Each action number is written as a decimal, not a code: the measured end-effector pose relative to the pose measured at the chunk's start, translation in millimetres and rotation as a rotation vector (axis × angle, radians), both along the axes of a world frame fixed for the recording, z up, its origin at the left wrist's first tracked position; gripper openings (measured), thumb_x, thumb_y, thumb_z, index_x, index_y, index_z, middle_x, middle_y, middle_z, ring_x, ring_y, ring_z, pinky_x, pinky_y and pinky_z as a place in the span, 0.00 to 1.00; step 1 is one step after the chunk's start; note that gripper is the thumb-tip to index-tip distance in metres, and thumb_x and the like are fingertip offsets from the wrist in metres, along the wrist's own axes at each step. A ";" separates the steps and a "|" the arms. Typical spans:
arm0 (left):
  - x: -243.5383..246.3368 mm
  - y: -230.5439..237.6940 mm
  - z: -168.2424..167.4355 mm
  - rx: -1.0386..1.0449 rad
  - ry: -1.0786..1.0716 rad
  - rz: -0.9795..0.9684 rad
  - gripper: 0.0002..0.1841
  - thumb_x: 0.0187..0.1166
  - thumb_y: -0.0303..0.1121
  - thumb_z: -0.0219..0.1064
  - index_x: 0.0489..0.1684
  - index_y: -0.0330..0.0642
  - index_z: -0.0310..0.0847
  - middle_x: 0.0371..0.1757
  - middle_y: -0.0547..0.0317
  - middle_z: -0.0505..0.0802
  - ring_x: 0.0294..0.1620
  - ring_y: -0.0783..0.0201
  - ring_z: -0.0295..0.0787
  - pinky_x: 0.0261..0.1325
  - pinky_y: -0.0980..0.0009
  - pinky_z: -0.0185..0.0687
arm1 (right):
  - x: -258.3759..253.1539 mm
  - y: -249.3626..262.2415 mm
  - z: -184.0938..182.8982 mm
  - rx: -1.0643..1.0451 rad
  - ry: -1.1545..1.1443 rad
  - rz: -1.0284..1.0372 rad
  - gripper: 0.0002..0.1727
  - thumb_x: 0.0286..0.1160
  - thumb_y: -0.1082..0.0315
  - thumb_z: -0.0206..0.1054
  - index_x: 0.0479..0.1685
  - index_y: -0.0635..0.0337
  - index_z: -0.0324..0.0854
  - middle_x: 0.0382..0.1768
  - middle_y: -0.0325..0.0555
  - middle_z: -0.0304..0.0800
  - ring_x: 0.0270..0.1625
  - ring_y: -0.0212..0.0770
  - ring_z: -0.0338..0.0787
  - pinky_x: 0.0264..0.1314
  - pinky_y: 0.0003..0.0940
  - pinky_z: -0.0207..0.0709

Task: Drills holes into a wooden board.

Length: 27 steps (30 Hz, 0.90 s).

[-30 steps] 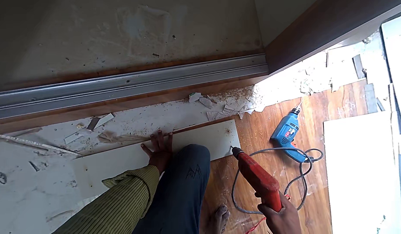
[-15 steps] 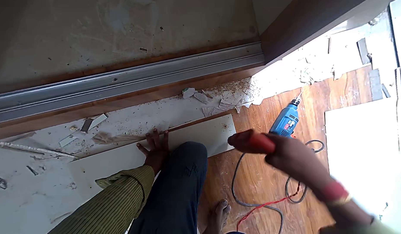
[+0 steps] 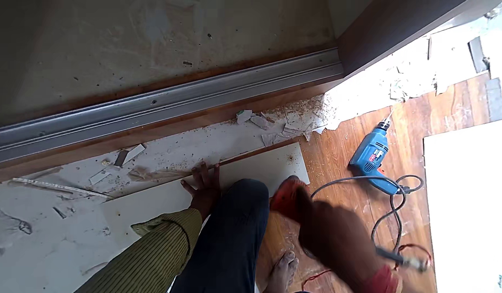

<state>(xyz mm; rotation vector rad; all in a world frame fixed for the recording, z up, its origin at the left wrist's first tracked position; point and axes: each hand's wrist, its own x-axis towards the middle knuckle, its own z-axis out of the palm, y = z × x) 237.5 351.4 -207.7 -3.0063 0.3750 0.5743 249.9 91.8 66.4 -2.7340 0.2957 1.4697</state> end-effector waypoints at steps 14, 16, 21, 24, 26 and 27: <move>55.1 -33.4 73.5 0.124 0.678 0.187 0.39 0.93 0.36 0.53 0.98 0.57 0.29 0.97 0.41 0.31 0.95 0.28 0.21 0.81 0.18 0.27 | -160.3 -178.3 -70.3 0.313 -0.441 -0.152 0.53 0.34 0.69 0.84 0.81 0.53 0.75 0.41 0.56 0.96 0.39 0.63 0.96 0.38 0.69 0.86; 23.8 -16.5 42.6 0.041 0.359 0.079 0.39 0.88 0.31 0.59 0.98 0.49 0.41 0.94 0.29 0.45 0.91 0.18 0.35 0.72 0.11 0.34 | -185.9 -134.6 -72.7 0.271 -0.532 0.005 0.56 0.27 0.72 0.82 0.81 0.59 0.76 0.34 0.55 0.94 0.32 0.61 0.94 0.30 0.62 0.86; 3.2 -5.7 11.1 0.103 0.139 -0.040 0.42 0.85 0.30 0.61 0.98 0.48 0.38 0.93 0.26 0.46 0.89 0.15 0.41 0.67 0.09 0.41 | -133.2 -7.9 -38.6 0.030 -0.354 0.049 0.51 0.44 0.75 0.81 0.85 0.62 0.70 0.32 0.56 0.91 0.27 0.58 0.92 0.28 0.52 0.85; 7.4 -6.9 13.1 0.117 0.201 -0.004 0.43 0.86 0.32 0.62 0.98 0.51 0.36 0.95 0.29 0.42 0.91 0.17 0.38 0.70 0.10 0.39 | -29.4 13.8 -4.9 0.036 0.048 -0.067 0.40 0.66 0.69 0.70 0.85 0.60 0.65 0.40 0.58 0.90 0.40 0.61 0.93 0.38 0.55 0.84; 8.6 -6.9 15.3 0.089 0.212 0.001 0.41 0.87 0.31 0.61 0.98 0.51 0.37 0.95 0.29 0.42 0.91 0.17 0.38 0.70 0.10 0.38 | 25.4 -2.2 5.0 0.056 0.131 -0.043 0.29 0.70 0.62 0.69 0.74 0.58 0.73 0.40 0.57 0.90 0.43 0.62 0.92 0.38 0.58 0.82; 7.3 -5.3 12.6 0.075 0.190 -0.016 0.41 0.87 0.31 0.60 0.98 0.49 0.38 0.94 0.28 0.43 0.90 0.16 0.38 0.68 0.08 0.37 | 46.4 -16.6 5.4 0.072 0.115 -0.015 0.24 0.70 0.61 0.72 0.65 0.56 0.78 0.40 0.56 0.89 0.43 0.62 0.92 0.37 0.59 0.81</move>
